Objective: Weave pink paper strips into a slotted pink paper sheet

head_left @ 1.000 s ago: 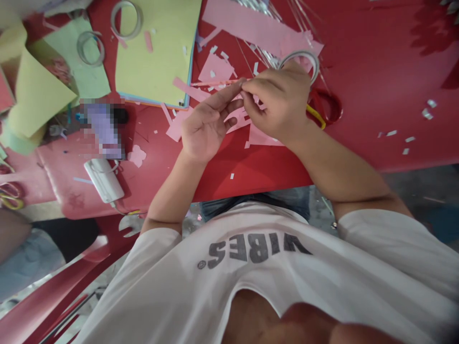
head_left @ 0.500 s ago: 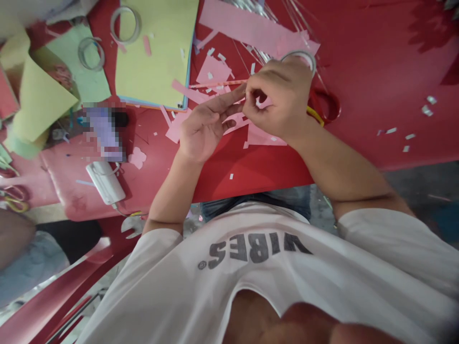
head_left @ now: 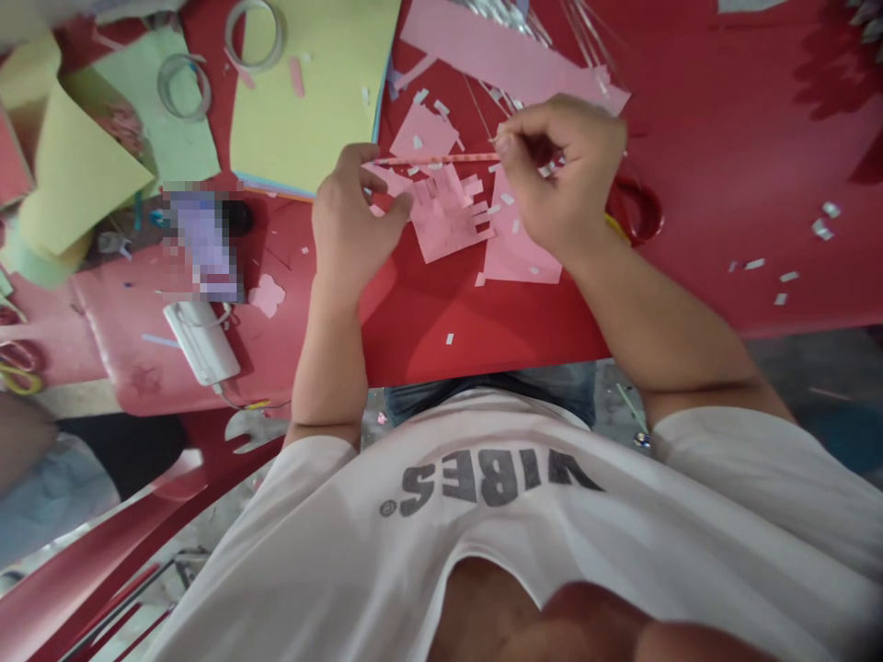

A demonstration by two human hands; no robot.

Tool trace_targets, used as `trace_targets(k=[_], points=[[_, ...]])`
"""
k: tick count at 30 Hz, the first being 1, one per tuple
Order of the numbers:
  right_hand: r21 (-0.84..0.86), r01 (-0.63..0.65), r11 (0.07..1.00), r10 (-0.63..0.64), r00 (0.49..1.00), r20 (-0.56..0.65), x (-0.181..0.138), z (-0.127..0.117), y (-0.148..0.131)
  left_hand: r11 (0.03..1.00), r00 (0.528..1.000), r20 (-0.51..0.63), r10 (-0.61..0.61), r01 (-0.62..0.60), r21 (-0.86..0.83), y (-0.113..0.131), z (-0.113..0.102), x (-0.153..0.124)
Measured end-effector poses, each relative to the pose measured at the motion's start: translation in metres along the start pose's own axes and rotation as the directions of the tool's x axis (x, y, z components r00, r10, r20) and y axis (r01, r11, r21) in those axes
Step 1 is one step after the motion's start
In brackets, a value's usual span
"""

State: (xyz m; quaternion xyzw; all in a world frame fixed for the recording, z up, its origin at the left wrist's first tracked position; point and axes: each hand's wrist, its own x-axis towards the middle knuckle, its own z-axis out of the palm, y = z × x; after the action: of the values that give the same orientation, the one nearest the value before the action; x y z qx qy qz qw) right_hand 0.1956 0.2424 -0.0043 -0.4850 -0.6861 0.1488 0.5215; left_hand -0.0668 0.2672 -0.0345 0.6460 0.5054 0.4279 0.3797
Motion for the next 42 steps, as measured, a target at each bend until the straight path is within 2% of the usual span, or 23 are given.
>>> trace_targets(k=[5,7,10,13,16,20,23,27,30,35,38,42], points=[[0.057,0.006,0.998,-0.009,0.998,0.057,-0.003,0.012,0.009,0.987,0.971,0.219,-0.096,0.122,-0.109,-0.007,0.007,-0.004],[0.051,0.005,0.999,-0.008,0.998,0.068,-0.005,0.016,0.013,0.992,0.972,0.207,-0.116,0.123,-0.022,-0.003,0.013,-0.005],[0.073,-0.027,0.997,0.022,0.997,0.070,-0.008,0.021,0.015,0.974,0.988,0.126,-0.088,0.059,0.219,0.001,0.019,-0.006],[0.108,-0.020,0.994,0.012,0.997,0.080,-0.008,0.024,0.013,0.954,0.992,0.115,-0.045,0.008,0.300,0.006,0.021,-0.007],[0.144,0.011,0.990,-0.023,0.997,0.079,-0.006,0.023,0.009,0.968,0.991,0.125,-0.037,0.005,0.250,0.014,0.025,-0.009],[0.202,0.036,0.979,-0.055,0.995,0.087,-0.006,0.018,0.004,0.994,0.991,0.124,-0.053,0.040,0.106,0.021,0.031,-0.010],[0.227,0.072,0.971,-0.092,0.993,0.079,-0.012,0.014,0.001,1.000,0.993,0.120,-0.018,0.020,-0.017,0.020,0.036,-0.010],[0.214,0.120,0.969,-0.150,0.980,0.131,-0.018,0.009,-0.006,0.990,0.991,0.127,0.046,-0.028,-0.139,0.013,0.041,-0.008],[0.187,0.140,0.972,-0.168,0.975,0.144,-0.014,0.005,-0.015,0.981,0.992,0.114,0.055,-0.033,-0.190,0.011,0.042,-0.008],[0.102,0.087,0.991,-0.107,0.971,0.212,-0.009,-0.001,-0.027,0.966,0.992,0.126,0.005,0.028,-0.258,0.019,0.040,-0.011],[0.119,0.124,0.985,-0.148,0.964,0.222,-0.009,-0.001,-0.028,0.955,0.986,0.161,-0.044,0.089,-0.282,0.026,0.038,-0.015],[0.138,0.180,0.974,-0.205,0.959,0.196,-0.009,0.001,-0.029,0.956,0.983,0.176,-0.058,0.105,-0.274,0.035,0.037,-0.018]])
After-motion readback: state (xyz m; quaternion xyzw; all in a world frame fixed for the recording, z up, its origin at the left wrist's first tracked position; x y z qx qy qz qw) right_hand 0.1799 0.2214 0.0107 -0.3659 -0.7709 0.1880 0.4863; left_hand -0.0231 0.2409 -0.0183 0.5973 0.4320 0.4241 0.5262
